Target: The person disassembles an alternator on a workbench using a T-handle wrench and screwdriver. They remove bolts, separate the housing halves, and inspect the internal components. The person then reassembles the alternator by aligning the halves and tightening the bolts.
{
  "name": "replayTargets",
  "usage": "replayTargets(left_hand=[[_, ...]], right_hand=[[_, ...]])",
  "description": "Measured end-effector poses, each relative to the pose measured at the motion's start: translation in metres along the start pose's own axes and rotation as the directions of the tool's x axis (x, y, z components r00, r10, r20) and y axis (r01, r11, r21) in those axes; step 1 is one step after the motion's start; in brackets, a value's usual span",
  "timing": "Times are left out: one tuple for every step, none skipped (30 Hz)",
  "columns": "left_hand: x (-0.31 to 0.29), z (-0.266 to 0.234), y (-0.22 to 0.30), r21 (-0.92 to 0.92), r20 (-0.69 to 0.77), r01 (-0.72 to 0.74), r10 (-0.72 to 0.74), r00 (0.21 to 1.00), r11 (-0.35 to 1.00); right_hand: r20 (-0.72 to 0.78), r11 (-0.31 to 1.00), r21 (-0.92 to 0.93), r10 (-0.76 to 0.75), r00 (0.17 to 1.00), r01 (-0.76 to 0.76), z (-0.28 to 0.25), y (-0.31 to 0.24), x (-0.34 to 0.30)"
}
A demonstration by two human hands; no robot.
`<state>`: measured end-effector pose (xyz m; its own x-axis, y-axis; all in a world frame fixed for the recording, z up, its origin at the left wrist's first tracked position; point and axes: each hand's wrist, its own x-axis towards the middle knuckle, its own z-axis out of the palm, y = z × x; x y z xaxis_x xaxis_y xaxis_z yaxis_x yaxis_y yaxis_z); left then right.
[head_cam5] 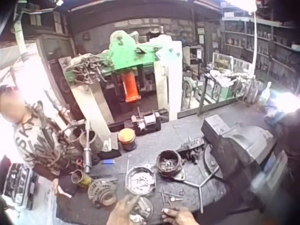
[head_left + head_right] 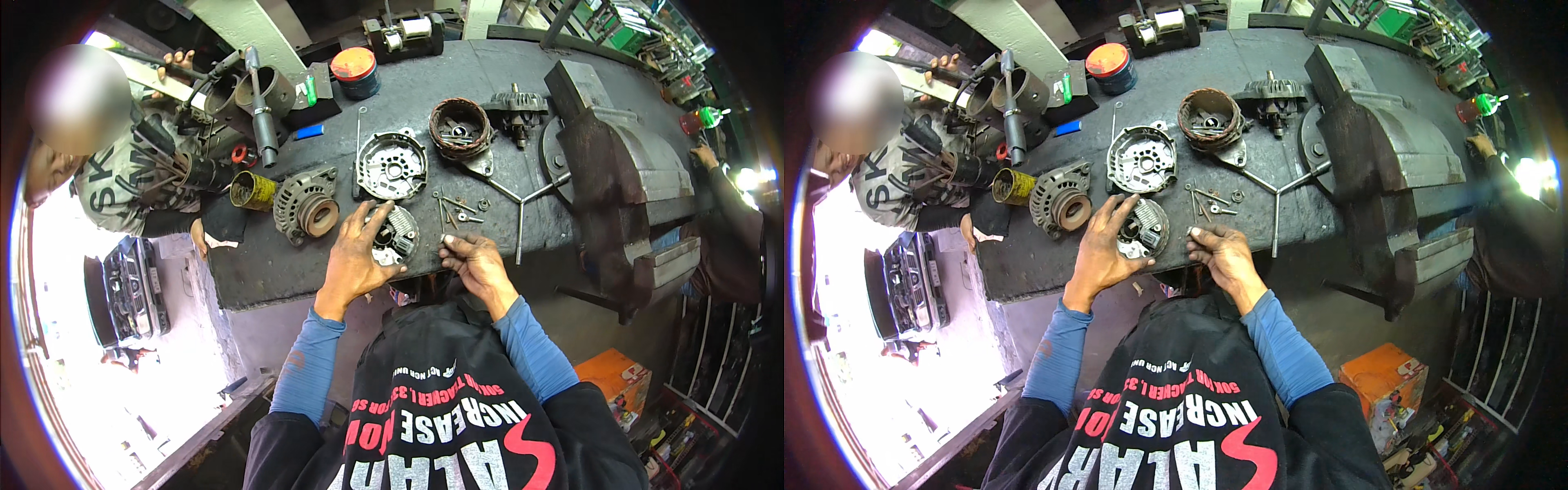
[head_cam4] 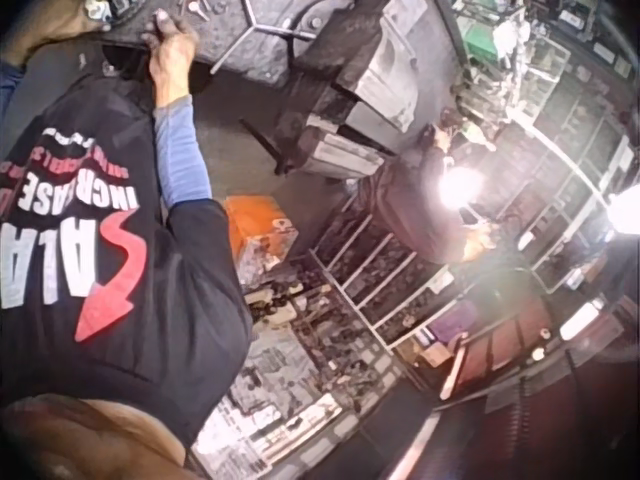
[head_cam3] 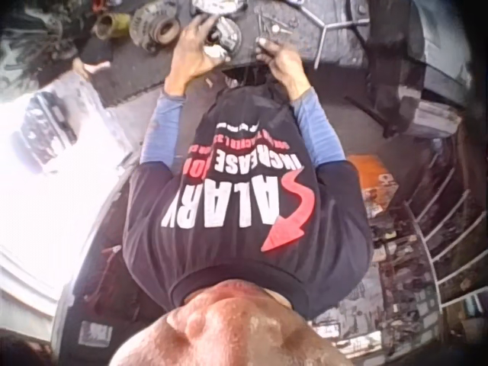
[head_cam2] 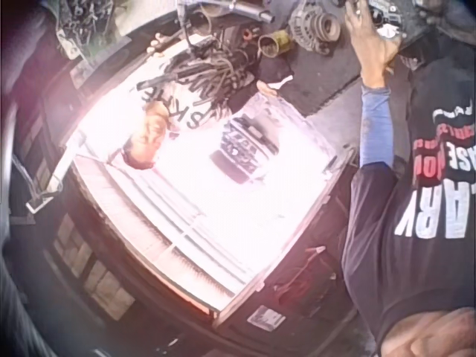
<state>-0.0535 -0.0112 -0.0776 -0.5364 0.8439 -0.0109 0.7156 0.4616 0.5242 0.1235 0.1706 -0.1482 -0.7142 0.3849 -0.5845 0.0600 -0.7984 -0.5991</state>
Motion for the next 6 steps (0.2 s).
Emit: replayTargets(left_hand=[[0.001, 0.002, -0.002, 0.0, -0.03, -0.012, 0.012, 0.999, 1.0], [0.002, 0.004, -0.005, 0.001, -0.058, -0.028, 0.028, 0.998, 1.0], [0.003, 0.008, -0.008, 0.003, -0.085, -0.044, 0.044, 0.995, 0.999], [0.004, 0.012, -0.008, 0.025, -0.113, -0.04, 0.043, 0.993, 0.999], [0.005, 0.016, -0.007, 0.022, -0.131, -0.018, 0.021, 0.991, 1.0], [0.006, 0.02, -0.005, 0.019, -0.149, 0.004, -0.001, 0.989, 1.0]], right_hand=[[-0.006, 0.999, 0.027, 0.021, 1.0, -0.021, 0.005, 0.004, -0.004], [0.014, 0.998, 0.049, 0.037, 0.999, -0.037, 0.009, 0.009, -0.007], [0.034, 0.996, 0.07, 0.051, 0.998, -0.053, 0.012, 0.014, -0.009], [0.064, 0.994, 0.09, 0.058, 0.996, -0.064, 0.013, 0.023, -0.009], [0.09, 0.992, 0.09, 0.079, 0.993, -0.087, 0.017, 0.024, -0.01], [0.107, 0.994, 0.081, 0.068, 0.992, -0.077, 0.017, 0.03, -0.01]])
